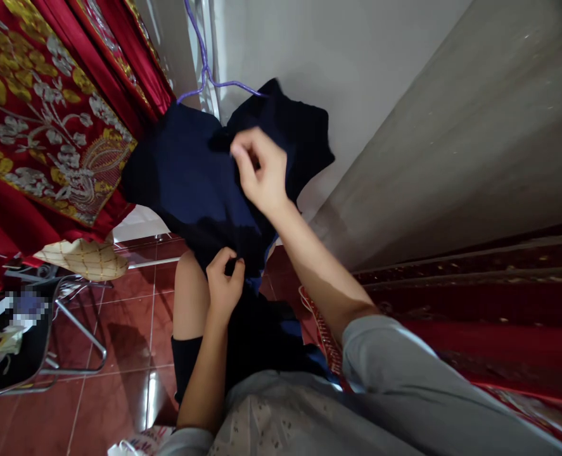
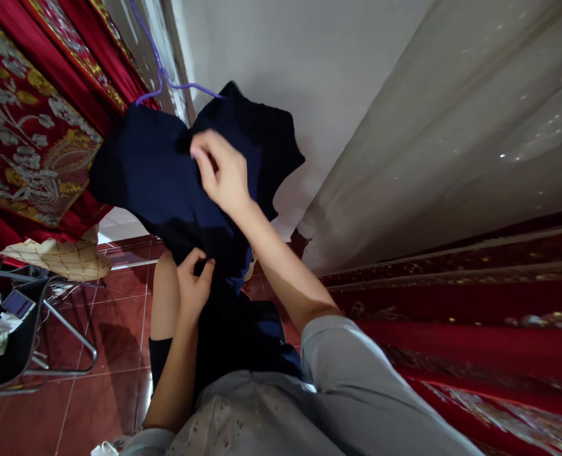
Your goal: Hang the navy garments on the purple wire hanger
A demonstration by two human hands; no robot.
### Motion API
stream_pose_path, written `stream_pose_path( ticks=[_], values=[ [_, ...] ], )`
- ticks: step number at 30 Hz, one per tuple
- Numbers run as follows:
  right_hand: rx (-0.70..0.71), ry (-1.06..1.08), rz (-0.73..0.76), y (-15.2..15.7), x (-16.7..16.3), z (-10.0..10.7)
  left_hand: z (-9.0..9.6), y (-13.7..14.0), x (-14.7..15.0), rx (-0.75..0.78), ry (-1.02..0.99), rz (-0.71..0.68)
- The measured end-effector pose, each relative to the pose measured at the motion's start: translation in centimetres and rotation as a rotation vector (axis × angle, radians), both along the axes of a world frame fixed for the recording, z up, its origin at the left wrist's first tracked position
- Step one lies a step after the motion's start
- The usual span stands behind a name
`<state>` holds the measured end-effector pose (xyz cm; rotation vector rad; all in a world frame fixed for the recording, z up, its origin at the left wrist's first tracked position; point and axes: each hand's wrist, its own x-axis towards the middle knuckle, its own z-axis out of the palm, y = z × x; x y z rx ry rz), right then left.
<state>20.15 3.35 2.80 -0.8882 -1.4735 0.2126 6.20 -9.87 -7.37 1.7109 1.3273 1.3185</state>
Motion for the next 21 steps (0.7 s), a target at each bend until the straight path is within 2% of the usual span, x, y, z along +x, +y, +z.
stream_pose_path(
  ticks=[3, 6, 9, 13, 16, 18, 21],
  values=[
    [0.0, -0.009, -0.018, 2.3, 0.8, 3.4, -0.8, 0.2, 0.6, -0.009, 0.02, -0.033],
    [-0.022, 0.009, -0.016, 1.5, 1.0, 4.2, 0.2, 1.2, 0.6, 0.032, 0.085, -0.116],
    [-0.022, 0.013, 0.019, -0.3, 1.0, 3.8, 4.0, 3.2, -0.1, 0.178, 0.101, -0.137],
    [-0.009, -0.091, 0.092, -1.1, 1.4, 3.7, 12.0, 7.1, -1.0, 0.471, 0.104, -0.119],
    [0.018, -0.168, 0.126, -0.7, 2.1, 4.1, 16.6, 10.4, -1.5, 0.513, 0.212, -0.128],
    [0.037, -0.194, 0.131, -0.4, 2.5, 4.4, 18.1, 12.2, -1.6, 0.482, 0.332, -0.143],
    [0.064, -0.261, 0.129, 0.5, 3.1, 4.3, 18.4, 13.6, -1.1, 0.479, 0.411, -0.12]
  ],
)
